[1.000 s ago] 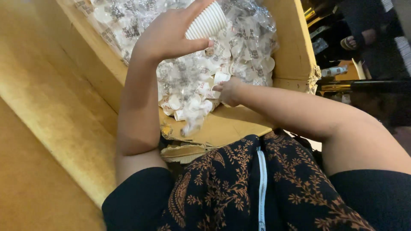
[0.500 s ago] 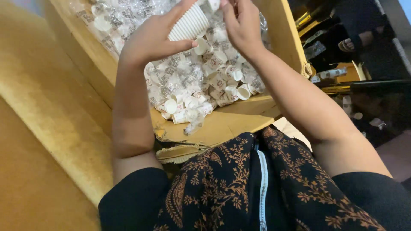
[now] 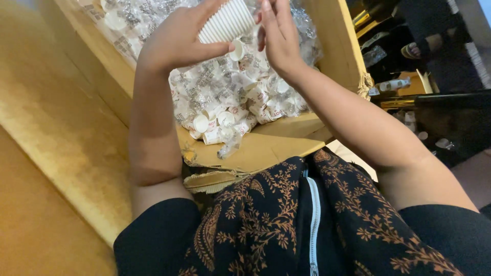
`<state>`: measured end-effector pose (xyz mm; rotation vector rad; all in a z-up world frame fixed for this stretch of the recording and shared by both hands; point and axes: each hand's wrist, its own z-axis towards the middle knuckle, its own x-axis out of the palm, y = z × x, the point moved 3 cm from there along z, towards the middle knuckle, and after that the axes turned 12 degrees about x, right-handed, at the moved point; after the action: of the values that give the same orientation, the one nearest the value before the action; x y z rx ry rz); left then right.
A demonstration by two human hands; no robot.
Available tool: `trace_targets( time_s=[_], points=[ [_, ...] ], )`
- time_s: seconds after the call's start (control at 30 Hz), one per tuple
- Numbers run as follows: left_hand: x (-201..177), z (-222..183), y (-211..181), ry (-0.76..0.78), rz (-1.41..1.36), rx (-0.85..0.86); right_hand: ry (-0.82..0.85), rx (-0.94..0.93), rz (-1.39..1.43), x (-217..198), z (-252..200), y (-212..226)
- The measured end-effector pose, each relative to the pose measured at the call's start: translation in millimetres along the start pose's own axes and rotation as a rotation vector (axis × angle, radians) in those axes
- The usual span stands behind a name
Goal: Sorting and stacking small paper cups from a large cardboard box.
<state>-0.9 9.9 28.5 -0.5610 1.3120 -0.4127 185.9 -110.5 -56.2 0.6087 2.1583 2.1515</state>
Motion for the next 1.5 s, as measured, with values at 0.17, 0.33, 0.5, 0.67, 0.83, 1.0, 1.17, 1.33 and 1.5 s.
trace_targets(
  time_s=[0.17,0.33,0.5,0.67,0.83,1.0,1.17,1.33,1.5],
  points=[
    [0,-1,3,-0.247,0.206,0.312,0.413,0.118,-1.456,7,-19,-85],
    [7,13,2,-0.03,0.104,0.006,0.729,0.181,-1.993,-15,-30,-155],
    [10,16,2,0.0,0.107,0.141,0.807,0.06,-2.057,-2,-30,-122],
    [-1,9,-12,0.11,0.08,-0.063,0.538,0.104,-1.905,9,-2,-38],
    [4,3,4,0.116,0.05,0.018,0.059,-0.095,-1.536,-11,5,11],
    [1,7,1,0.072,0.096,-0.149,-0.378,-0.433,-0.845,-22,-2,41],
    [15,10,3,0.164,0.052,-0.041,-0.005,-0.19,-0.586,2,-7,8],
    [5,1,-6,0.046,0.09,0.336,0.052,0.071,-0.227,13,-9,1],
    [-10,10,-9,-0.037,-0.015,-0.251,0.239,0.363,-1.381,26,-18,-33]
  ],
)
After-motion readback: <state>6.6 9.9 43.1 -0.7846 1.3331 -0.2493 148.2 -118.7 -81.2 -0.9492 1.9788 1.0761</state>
